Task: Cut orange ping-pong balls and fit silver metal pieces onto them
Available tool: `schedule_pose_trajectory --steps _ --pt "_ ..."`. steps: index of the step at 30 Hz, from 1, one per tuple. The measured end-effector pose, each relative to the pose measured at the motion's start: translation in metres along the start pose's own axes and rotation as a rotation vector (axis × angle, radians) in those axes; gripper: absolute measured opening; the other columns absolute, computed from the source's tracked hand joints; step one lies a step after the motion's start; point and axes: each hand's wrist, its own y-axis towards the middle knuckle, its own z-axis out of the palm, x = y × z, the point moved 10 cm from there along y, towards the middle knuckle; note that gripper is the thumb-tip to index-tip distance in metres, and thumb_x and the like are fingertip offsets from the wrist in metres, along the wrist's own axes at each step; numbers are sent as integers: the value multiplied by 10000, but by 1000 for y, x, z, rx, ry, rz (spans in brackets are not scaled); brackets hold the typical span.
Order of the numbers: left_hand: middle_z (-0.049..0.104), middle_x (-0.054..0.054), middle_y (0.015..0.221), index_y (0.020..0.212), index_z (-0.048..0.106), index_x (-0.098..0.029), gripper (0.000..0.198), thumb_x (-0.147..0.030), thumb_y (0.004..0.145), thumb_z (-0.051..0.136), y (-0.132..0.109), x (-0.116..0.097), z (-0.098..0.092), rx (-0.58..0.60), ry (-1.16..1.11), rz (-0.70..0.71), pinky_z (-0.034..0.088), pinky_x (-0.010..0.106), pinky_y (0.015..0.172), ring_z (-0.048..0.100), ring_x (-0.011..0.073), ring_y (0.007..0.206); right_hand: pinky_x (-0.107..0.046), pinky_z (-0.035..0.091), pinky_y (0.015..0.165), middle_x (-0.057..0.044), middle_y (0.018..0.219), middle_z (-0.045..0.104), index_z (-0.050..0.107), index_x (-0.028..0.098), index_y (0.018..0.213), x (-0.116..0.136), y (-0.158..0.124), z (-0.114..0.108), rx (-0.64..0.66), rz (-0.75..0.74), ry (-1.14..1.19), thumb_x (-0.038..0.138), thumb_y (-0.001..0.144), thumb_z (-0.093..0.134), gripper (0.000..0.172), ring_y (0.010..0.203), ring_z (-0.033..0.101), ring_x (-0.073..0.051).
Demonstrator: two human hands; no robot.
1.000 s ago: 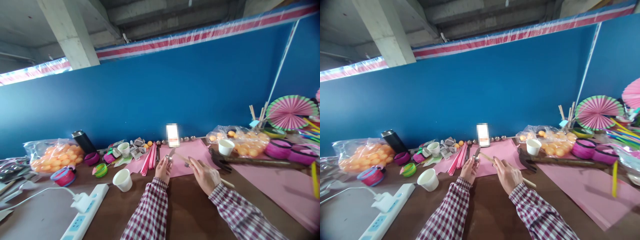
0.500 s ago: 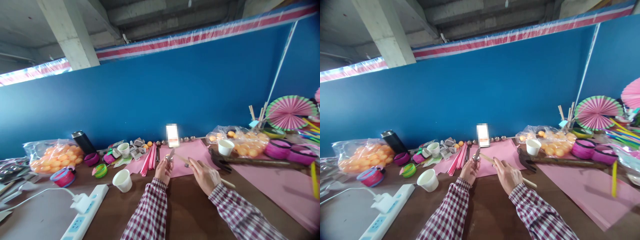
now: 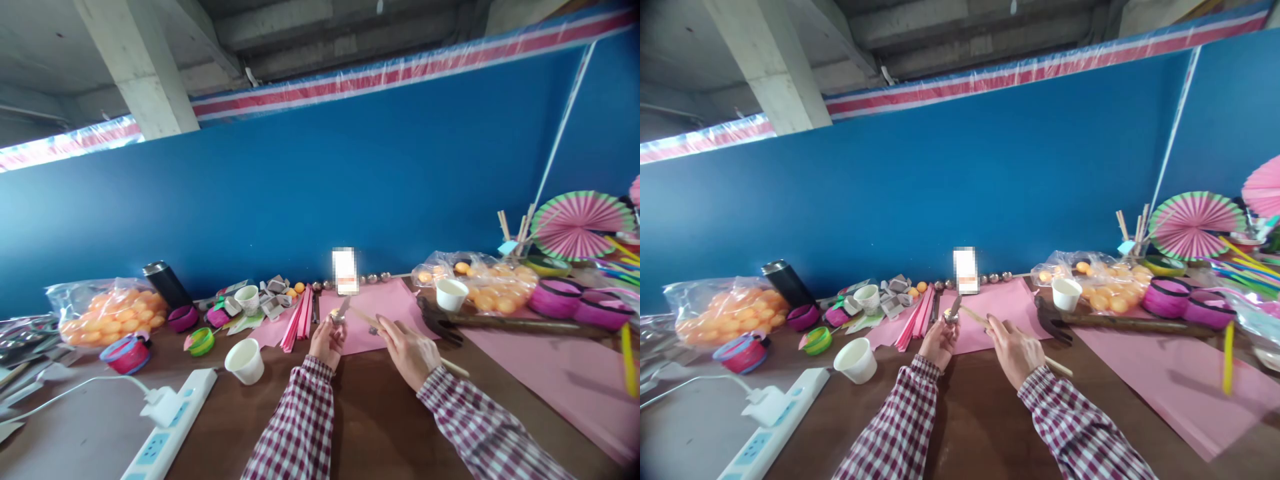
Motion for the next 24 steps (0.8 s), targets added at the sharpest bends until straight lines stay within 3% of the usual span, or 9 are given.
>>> schedule_pose_trajectory --steps 5,9,16,24 --pt "627 129 822 897 566 -95 172 -178 749 540 -1 1 -2 -29 -26 -20 514 217 618 624 162 752 -205 301 475 -14 824 635 482 279 1154 -1 -1 -3 -31 6 -4 345 870 301 343 593 562 -86" --pt "633 120 816 893 571 -98 174 -163 731 564 -2 -1 4 12 -10 -8 509 208 608 622 143 710 -207 292 466 -12 808 637 487 288 1139 -1 -1 2 9 7 -8 345 870 296 335 590 564 -99" --pt "631 83 789 878 589 -112 209 -198 689 618 -2 1 -1 -15 40 -11 477 149 483 604 100 613 -203 312 487 -18 835 636 485 279 1147 -2 -1 0 -4 22 21 343 869 301 339 610 570 -95" --pt "625 123 839 879 576 -85 188 -209 738 560 0 3 0 -3 -31 -48 517 204 610 618 134 705 -214 306 487 4 857 634 462 294 1154 -6 -1 4 19 47 14 353 871 298 332 624 576 -100"
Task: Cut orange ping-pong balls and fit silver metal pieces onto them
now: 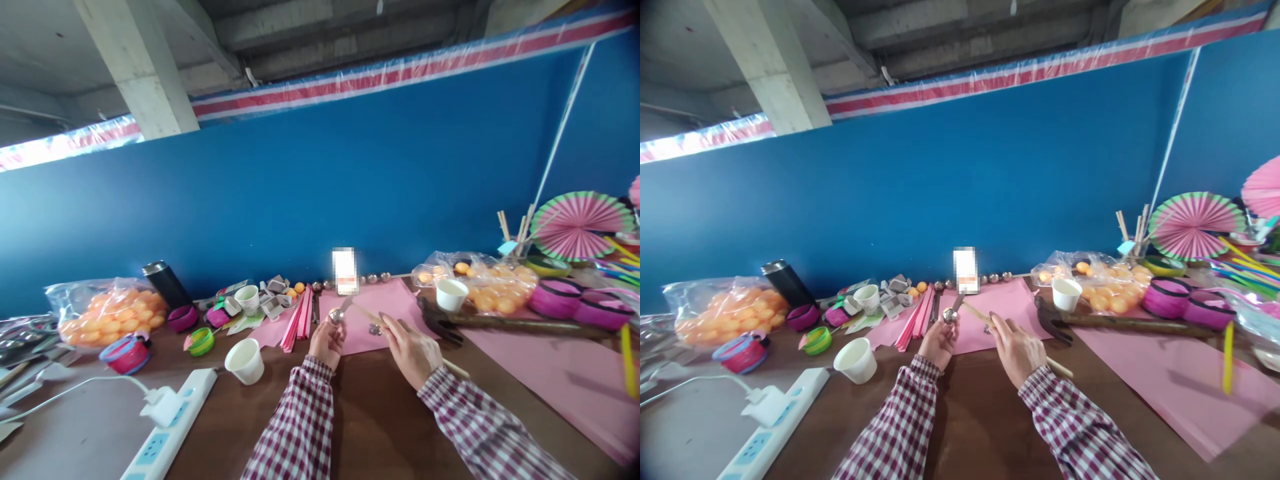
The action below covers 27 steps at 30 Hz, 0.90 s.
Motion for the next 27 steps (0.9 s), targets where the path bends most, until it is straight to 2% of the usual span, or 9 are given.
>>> schedule_pose_trajectory --steps 4,7,11,15,21,27 --pt "626 122 843 879 578 -87 178 -205 750 544 -1 1 2 12 -19 -11 517 215 635 620 139 722 -218 289 470 0 826 633 477 295 1136 3 0 3 19 -20 -7 345 873 290 326 597 569 -98" --pt "631 96 794 845 588 -99 155 -200 728 573 -2 -4 3 0 8 33 516 224 634 624 149 720 -221 295 482 -5 813 626 465 301 1153 -2 1 2 0 -1 -30 346 867 305 332 588 557 -98" --pt "642 91 803 846 587 -118 168 -179 692 612 -4 -10 3 -25 58 104 513 250 652 627 154 708 -232 322 547 -16 815 601 416 309 1197 -17 5 4 -3 28 -77 302 861 319 350 684 543 -128" --pt "646 88 758 856 584 -117 210 -189 666 637 -3 -9 -1 -58 114 109 511 259 612 626 152 657 -268 319 581 -57 857 579 397 307 1215 -38 7 17 36 83 -165 225 832 350 395 724 515 -164" --pt "640 69 730 866 573 -128 267 -234 637 662 -3 -7 -1 -35 160 100 501 243 554 621 146 623 -296 291 544 -93 896 560 490 304 1116 -65 4 36 139 212 -288 147 809 315 386 725 493 -201" --pt "643 72 750 938 565 -137 356 -260 621 671 -5 -1 0 -31 323 95 493 241 535 617 133 592 -290 299 575 -82 893 559 557 306 1032 -51 5 30 154 154 -251 134 806 345 354 753 470 -193"
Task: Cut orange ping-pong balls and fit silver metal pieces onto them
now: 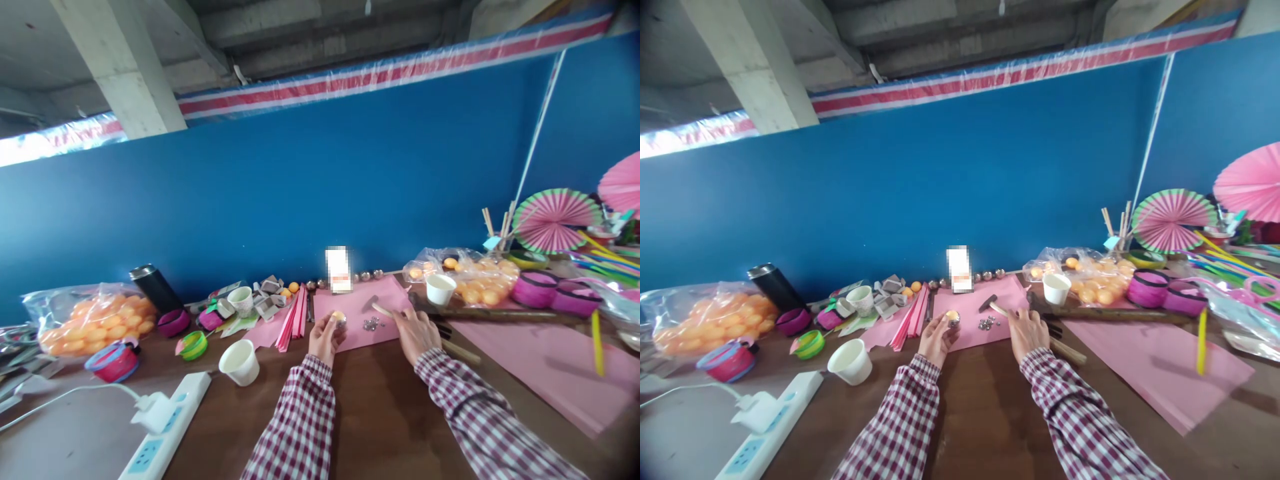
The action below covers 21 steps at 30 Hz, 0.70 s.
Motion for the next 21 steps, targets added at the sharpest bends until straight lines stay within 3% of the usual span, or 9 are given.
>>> schedule_pose_trajectory --steps 4,8,16,21 --pt "648 88 748 875 612 -125 326 -279 596 677 -4 -6 7 38 289 106 456 209 447 603 131 543 -288 314 645 -41 910 564 444 389 1163 12 -4 -14 -55 -67 84 153 806 384 432 775 467 -173" --pt "655 83 739 803 653 -135 229 -248 604 663 -8 -13 18 116 485 223 454 196 477 589 129 572 -279 325 660 -24 936 563 343 413 1230 17 -6 -20 -86 -97 143 196 812 403 475 780 466 -163" --pt "654 57 658 815 653 -172 202 -150 616 634 -8 -8 6 113 369 173 445 192 435 565 123 494 -298 340 728 -46 1040 542 526 293 1095 37 -11 -27 -111 -162 177 200 808 422 319 866 459 -175" --pt "623 34 559 953 622 -135 305 -230 664 604 -10 -12 1 28 549 152 328 184 281 439 72 281 -326 345 788 -47 1094 522 546 253 1053 54 -19 -33 -145 -195 244 169 809 411 291 954 441 -194"
